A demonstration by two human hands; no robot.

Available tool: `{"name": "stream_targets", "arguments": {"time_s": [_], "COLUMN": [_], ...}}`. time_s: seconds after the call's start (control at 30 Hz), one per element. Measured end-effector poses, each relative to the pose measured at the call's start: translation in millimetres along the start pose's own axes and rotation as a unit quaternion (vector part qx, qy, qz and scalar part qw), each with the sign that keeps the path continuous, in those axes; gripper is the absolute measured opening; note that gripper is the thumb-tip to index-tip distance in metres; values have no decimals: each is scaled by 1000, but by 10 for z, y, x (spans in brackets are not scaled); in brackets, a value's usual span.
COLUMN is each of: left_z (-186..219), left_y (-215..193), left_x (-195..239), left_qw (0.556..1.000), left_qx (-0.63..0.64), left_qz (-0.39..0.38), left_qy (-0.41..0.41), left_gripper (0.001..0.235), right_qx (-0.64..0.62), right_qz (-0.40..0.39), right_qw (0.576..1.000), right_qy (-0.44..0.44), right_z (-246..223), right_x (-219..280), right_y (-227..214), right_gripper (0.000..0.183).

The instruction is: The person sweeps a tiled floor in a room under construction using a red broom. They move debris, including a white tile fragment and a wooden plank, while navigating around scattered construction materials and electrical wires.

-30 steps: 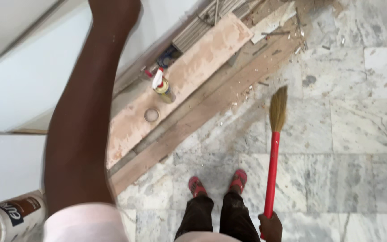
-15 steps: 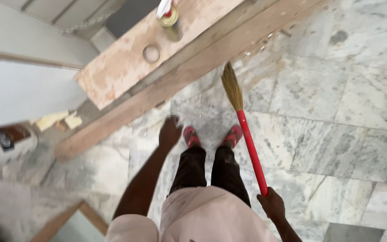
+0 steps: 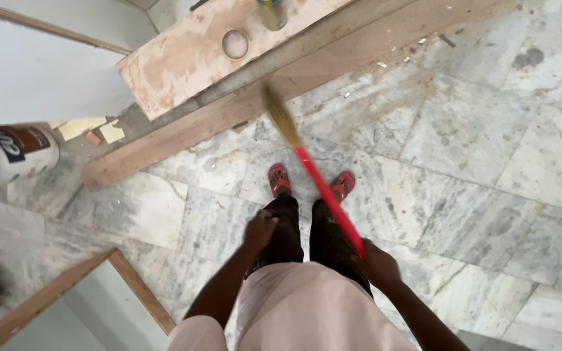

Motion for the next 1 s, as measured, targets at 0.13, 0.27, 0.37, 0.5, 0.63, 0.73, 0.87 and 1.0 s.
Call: {"name": "stream_targets", "arguments": {"time_s": [0.13,0.27,0.37,0.5,0.63,0.73,0.87,1.0], "left_z": [222,58,-312,-359,594,1270,1510,1251], "left_y": [726,753,449,547,1058,1095,761,814], "left_x": [176,173,-94,-594,-1090,-984,-404,166], "left_qw": [879,718,723,731,791,806,808,892], "left_qx": [393,619,613,612,596,519,540,414], "left_qz": [-23,109,198,135,-31,-102,-140,-147], "left_qy": [-270,-299,-250,-269,-133,-266,-189,-104], "left_gripper": [35,34,27,22,26,32,49,60], "right_qx": [35,-33,-88,-8,-166,-150,-105,-106], "right_qz": [-74,-147,-183,-85,22,61,153,174], "right_qw": [979,953,950,977,986,985,980,973], "right_qy": [-185,-264,-236,-196,-11,65,-68,-104], "right_z": [-937,-1926,-2292,-2199,-1528,-1374,-1334,-1223], "right_x": [-603,-1126,-1515,-1931,-1891,-1618,-911,-342], "right_y": [293,890,1250,1468,736,138,90,412], "right_gripper": [87,80,60,51,43,50,48,42]}}
Point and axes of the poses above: each hand's wrist, its own x-axis away from the middle knuckle, its own y-axis out of the palm, z = x × y, the point moved 2 cm from there along -x, towards the middle knuckle, and after that the axes turned 3 degrees about y, right-handed, at the moved point
